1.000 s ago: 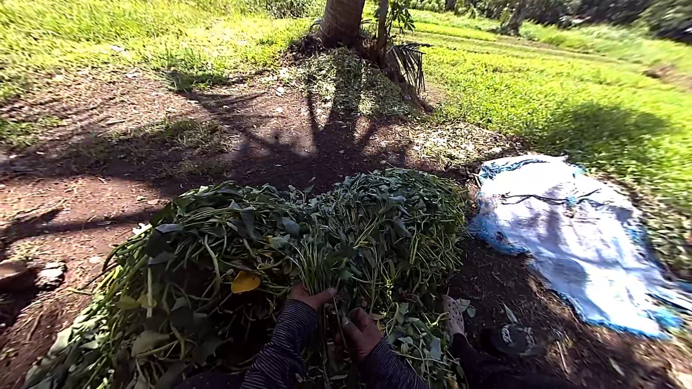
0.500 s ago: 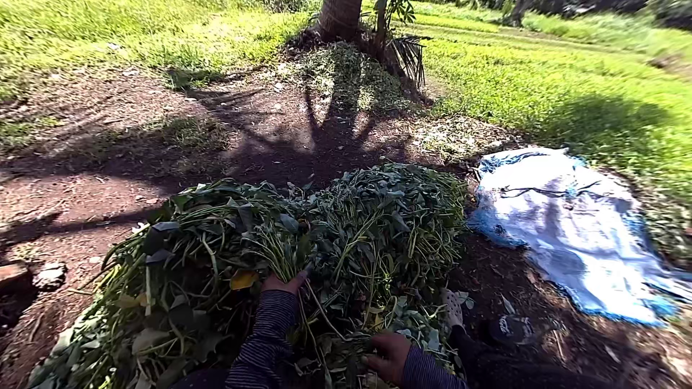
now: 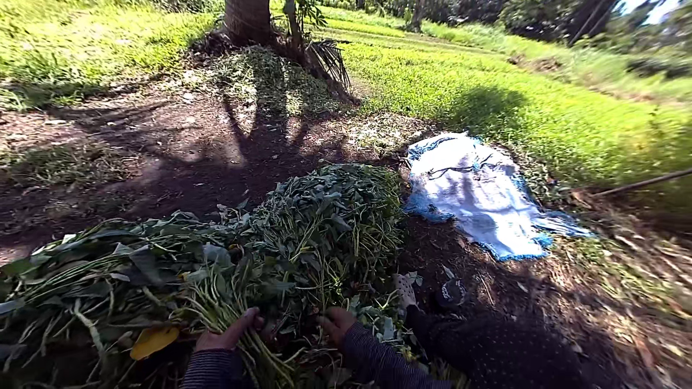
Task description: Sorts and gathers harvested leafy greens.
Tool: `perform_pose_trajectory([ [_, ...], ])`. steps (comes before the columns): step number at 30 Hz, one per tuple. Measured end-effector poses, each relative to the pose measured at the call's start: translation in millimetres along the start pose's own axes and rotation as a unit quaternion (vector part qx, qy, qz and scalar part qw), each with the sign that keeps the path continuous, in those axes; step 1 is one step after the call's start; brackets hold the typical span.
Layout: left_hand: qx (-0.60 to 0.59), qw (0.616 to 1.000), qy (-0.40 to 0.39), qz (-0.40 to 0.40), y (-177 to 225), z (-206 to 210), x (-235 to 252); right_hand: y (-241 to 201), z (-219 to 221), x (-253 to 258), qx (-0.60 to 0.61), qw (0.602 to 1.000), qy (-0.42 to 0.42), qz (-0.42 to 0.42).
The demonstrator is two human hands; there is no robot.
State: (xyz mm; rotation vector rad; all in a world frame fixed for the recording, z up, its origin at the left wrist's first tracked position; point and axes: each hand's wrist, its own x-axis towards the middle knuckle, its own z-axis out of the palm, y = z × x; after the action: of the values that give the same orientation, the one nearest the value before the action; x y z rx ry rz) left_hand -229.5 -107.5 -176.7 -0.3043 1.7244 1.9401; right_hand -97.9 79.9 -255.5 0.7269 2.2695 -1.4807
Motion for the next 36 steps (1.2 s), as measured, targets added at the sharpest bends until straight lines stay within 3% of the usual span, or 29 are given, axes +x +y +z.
perform_pose_trajectory([
  [3, -0.023, 0.999, 0.031, 0.017, -3.3, -5.7, 20.2, 22.1, -10.8, 56.6, 0.042, 0.99, 0.088, 0.106],
  [8, -0.015, 0.999, 0.033, -0.032, -24.5, -9.1, 43.0, 35.3, 4.3, 117.7, 0.048, 0.979, 0.11, 0.168],
  [11, -0.015, 0.998, 0.036, -0.045, -22.5, -5.8, 41.4, 18.7, 11.8, 100.0, 0.081, 0.985, 0.113, 0.099],
  [14, 0.006, 0.999, 0.005, -0.054, -18.2, -1.9, 39.5, -16.8, 10.6, 58.4, 0.079, 0.995, 0.058, 0.021],
  [18, 0.152, 0.984, -0.044, -0.076, -12.1, 5.4, 30.4, -52.1, 22.0, 19.5, 0.016, 0.998, -0.003, -0.065],
  [21, 0.261, 0.963, -0.057, -0.045, -11.8, 1.1, 30.6, -71.6, 29.3, 7.2, 0.004, 0.994, -0.042, -0.099],
  [26, 0.107, 0.994, 0.005, -0.011, -1.9, -11.0, 32.5, -60.3, 35.6, -8.9, 0.035, 0.989, -0.112, -0.092],
  [28, 0.059, 0.997, 0.045, 0.003, 4.6, -16.1, 32.9, -34.6, 47.6, -16.0, 0.002, 0.986, -0.1, -0.132],
  [31, 0.037, 0.996, 0.077, 0.022, 15.6, -22.7, 33.4, -18.5, 47.2, -31.4, -0.076, 0.98, -0.136, -0.121],
  [33, 0.042, 0.996, 0.071, 0.016, 19.9, -23.1, 32.2, -5.1, 39.1, -28.4, -0.06, 0.988, -0.1, -0.104],
  [36, 0.043, 0.997, 0.059, 0.003, 18.0, -16.4, 26.5, -26.5, 17.9, -25.5, 0.008, 0.994, -0.033, -0.106],
])
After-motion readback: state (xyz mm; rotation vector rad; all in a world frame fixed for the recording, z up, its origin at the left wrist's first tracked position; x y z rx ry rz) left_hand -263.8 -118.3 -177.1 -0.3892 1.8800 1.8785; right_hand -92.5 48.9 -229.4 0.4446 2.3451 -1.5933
